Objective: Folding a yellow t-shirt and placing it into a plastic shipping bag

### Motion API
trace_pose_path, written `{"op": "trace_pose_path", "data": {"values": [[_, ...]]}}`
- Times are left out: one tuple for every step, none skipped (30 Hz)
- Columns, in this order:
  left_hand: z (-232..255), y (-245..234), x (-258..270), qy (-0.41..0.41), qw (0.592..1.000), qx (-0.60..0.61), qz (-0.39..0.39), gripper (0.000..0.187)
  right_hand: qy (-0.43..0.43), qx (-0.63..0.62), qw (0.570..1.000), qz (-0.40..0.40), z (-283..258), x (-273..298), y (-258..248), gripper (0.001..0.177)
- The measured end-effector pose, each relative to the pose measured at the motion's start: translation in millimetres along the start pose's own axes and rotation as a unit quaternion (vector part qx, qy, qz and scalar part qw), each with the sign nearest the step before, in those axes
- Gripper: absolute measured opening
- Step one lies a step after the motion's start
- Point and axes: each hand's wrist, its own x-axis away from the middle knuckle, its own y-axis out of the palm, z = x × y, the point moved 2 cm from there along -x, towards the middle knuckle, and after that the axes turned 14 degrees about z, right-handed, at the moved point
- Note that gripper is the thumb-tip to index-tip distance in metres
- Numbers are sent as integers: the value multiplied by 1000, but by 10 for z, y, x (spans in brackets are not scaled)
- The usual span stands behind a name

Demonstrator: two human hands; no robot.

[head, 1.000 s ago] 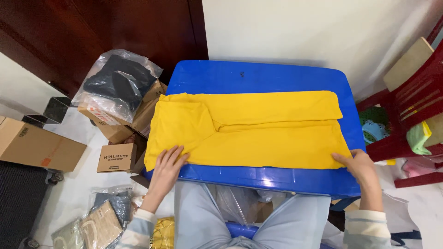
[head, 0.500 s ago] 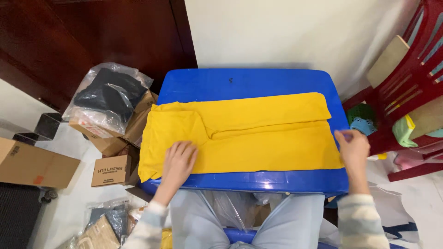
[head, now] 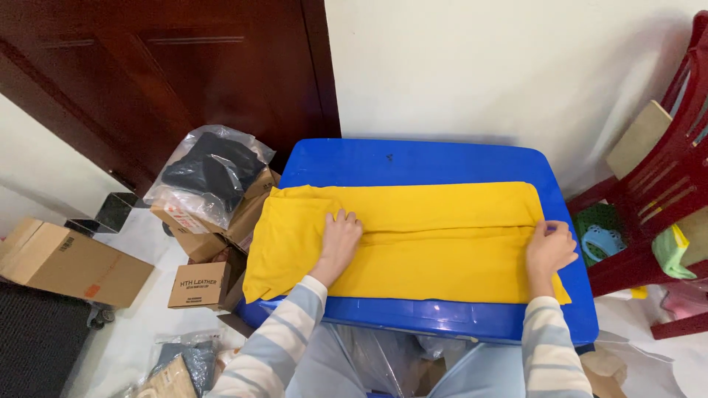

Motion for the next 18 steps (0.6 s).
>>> {"op": "trace_pose_path", "data": {"values": [[-20,-37,-12,1,1000,0,0,10,0,1,1000,0,-13,5,-13,15],[-46,-77,-26,-9,1000,-10,9,10,7,-16,1000,16,-25,9,-32,14],[-72,-116,-37,-18,999,-21,17,10,14,-33,999,31,-37,14,-50,12],[-64,-54,-22,-18,999,-21,17,10,14,-33,999,31,-62,21,-132,12],[-61,5,-4,-27,999,-27,21,11,6,-64,997,50,-100,24,-218,10],[-61,62,16,-36,998,-33,26,12,-3,-95,993,69,-139,29,-307,9],[-34,125,32,-38,998,-34,26,12,-4,-96,993,69,-116,40,-288,9],[-11,187,51,-47,998,-28,23,12,-11,-74,995,61,-94,52,-268,10],[5,246,71,-56,998,-23,21,11,-18,-52,997,53,-81,68,-244,11],[4,213,74,-58,998,-24,21,11,-19,-54,997,52,-125,44,-295,11],[10,189,78,-37,999,-23,-3,13,-4,-44,999,16,-167,23,-329,10],[14,165,84,-16,999,-21,-27,16,11,-33,999,-21,-209,4,-363,10],[-11,183,95,-19,999,-23,-27,16,8,-36,999,-22,-250,1,-415,10],[-34,194,106,-16,1000,-3,-12,17,24,-50,998,-23,-284,0,-467,5],[-60,202,121,-14,1000,16,3,17,40,-64,997,-25,-327,-3,-512,7],[-76,251,107,-19,1000,13,3,17,36,-68,997,-27,-287,10,-471,7],[-108,316,97,-48,996,68,-39,19,8,-41,999,-2,-272,16,-436,10],[-143,379,89,-77,986,123,-80,33,-21,-14,999,23,-260,23,-401,19]]}}
